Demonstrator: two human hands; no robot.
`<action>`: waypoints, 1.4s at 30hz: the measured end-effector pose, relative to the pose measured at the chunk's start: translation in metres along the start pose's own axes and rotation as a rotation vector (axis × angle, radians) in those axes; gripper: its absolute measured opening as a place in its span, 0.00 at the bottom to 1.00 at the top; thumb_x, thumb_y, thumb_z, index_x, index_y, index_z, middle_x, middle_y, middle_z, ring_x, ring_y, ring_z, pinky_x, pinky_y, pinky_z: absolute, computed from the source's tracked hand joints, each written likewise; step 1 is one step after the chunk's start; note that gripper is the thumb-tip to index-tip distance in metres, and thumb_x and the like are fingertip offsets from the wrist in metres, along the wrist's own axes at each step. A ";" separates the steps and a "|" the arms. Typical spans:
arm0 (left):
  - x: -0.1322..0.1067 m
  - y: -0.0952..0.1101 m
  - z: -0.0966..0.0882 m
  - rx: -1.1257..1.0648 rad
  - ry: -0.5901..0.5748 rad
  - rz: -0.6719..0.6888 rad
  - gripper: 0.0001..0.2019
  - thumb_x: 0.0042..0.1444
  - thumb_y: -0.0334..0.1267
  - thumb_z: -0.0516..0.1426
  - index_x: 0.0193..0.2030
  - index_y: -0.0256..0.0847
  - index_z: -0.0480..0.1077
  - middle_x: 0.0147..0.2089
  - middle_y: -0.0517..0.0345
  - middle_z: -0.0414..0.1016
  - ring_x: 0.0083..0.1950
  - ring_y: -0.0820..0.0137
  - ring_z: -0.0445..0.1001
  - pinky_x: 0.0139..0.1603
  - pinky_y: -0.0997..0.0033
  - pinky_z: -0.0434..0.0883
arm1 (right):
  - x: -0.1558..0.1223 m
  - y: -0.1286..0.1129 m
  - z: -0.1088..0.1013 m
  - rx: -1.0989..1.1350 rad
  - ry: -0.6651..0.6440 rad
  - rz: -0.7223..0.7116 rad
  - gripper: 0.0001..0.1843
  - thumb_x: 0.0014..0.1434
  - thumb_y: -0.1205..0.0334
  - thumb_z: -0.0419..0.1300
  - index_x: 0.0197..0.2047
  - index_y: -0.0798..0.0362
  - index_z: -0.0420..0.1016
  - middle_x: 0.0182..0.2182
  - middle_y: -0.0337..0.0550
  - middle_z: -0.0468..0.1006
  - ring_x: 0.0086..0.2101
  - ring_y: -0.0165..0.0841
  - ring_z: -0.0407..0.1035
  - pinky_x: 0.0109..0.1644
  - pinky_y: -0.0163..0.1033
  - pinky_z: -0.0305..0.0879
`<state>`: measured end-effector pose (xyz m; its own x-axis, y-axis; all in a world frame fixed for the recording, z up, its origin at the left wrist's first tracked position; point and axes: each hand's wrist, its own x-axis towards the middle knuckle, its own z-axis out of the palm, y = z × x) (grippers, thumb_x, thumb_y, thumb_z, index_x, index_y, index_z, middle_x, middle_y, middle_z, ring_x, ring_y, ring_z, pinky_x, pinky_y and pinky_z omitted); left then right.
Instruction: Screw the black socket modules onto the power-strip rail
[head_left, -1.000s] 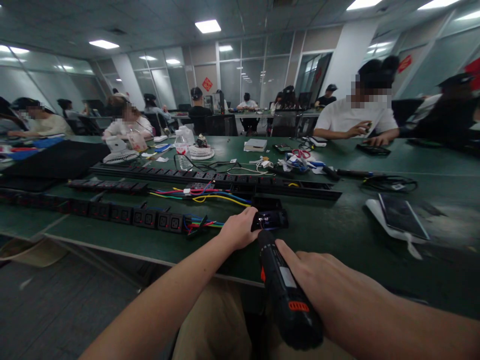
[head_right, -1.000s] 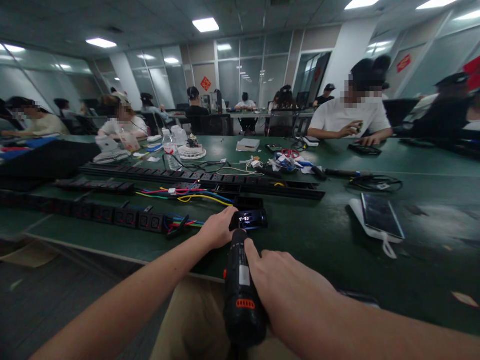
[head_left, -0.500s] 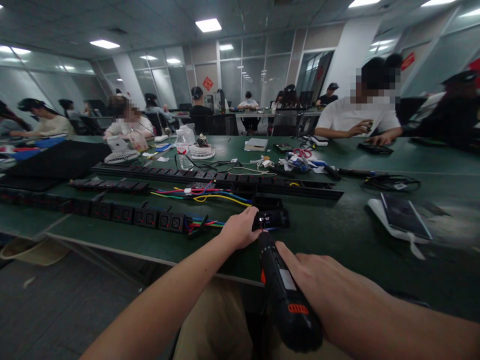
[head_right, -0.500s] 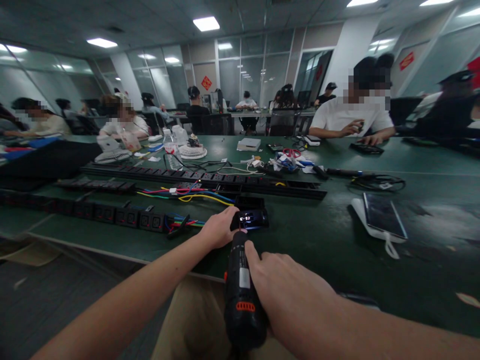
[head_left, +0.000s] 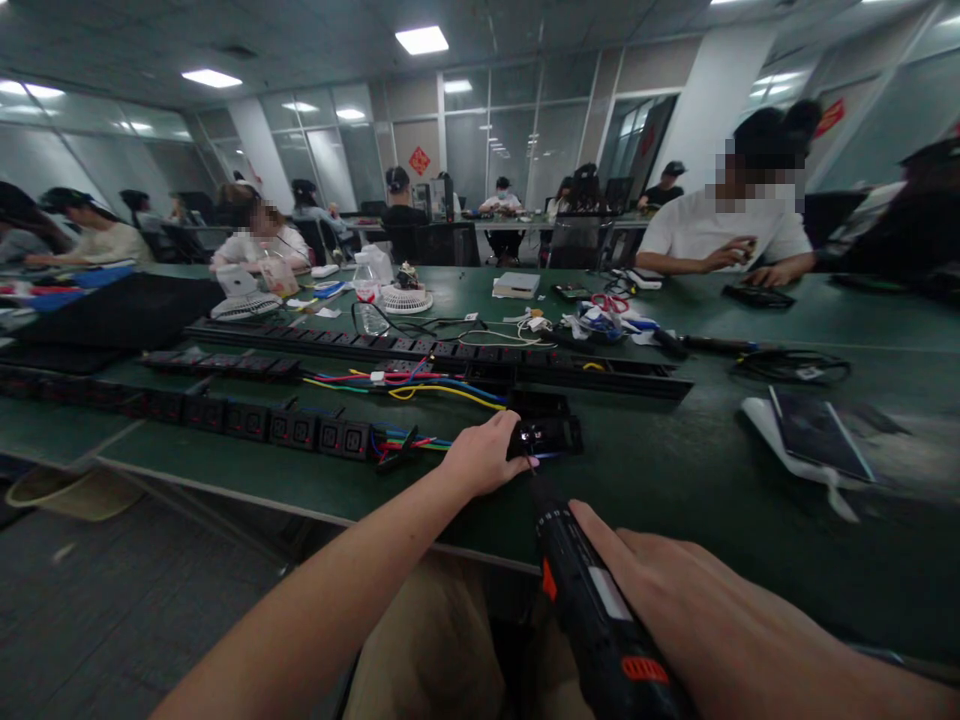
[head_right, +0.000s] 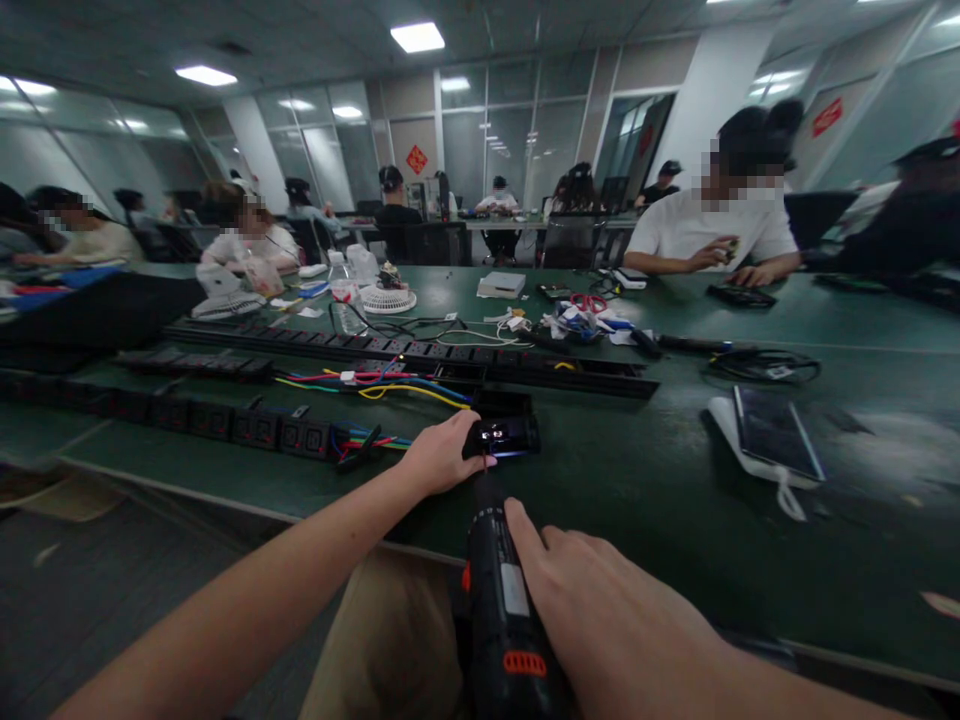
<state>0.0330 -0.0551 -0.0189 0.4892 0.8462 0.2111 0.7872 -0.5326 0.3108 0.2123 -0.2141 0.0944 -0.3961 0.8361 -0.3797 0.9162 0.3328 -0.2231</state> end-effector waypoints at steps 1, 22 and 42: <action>0.000 0.000 0.000 -0.002 0.002 0.004 0.24 0.58 0.54 0.59 0.54 0.46 0.58 0.55 0.55 0.71 0.50 0.57 0.77 0.48 0.62 0.74 | -0.002 0.000 -0.001 -0.006 -0.002 0.002 0.50 0.47 0.81 0.60 0.72 0.53 0.51 0.55 0.57 0.68 0.52 0.51 0.66 0.58 0.53 0.65; -0.001 -0.002 0.004 0.028 0.027 0.018 0.25 0.59 0.53 0.59 0.56 0.44 0.57 0.56 0.52 0.70 0.51 0.57 0.76 0.48 0.61 0.74 | -0.018 0.019 -0.007 0.075 0.130 -0.017 0.47 0.47 0.75 0.63 0.69 0.53 0.55 0.48 0.53 0.73 0.48 0.51 0.69 0.54 0.49 0.68; 0.000 -0.002 0.003 0.009 -0.002 0.014 0.24 0.59 0.53 0.59 0.55 0.46 0.58 0.57 0.53 0.70 0.52 0.57 0.76 0.49 0.61 0.74 | 0.002 0.017 -0.007 0.063 0.051 0.024 0.46 0.51 0.78 0.63 0.70 0.53 0.52 0.49 0.52 0.72 0.49 0.49 0.68 0.55 0.46 0.67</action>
<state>0.0326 -0.0539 -0.0220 0.5005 0.8390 0.2135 0.7840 -0.5439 0.2991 0.2277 -0.2031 0.0960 -0.3687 0.8651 -0.3401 0.9193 0.2852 -0.2713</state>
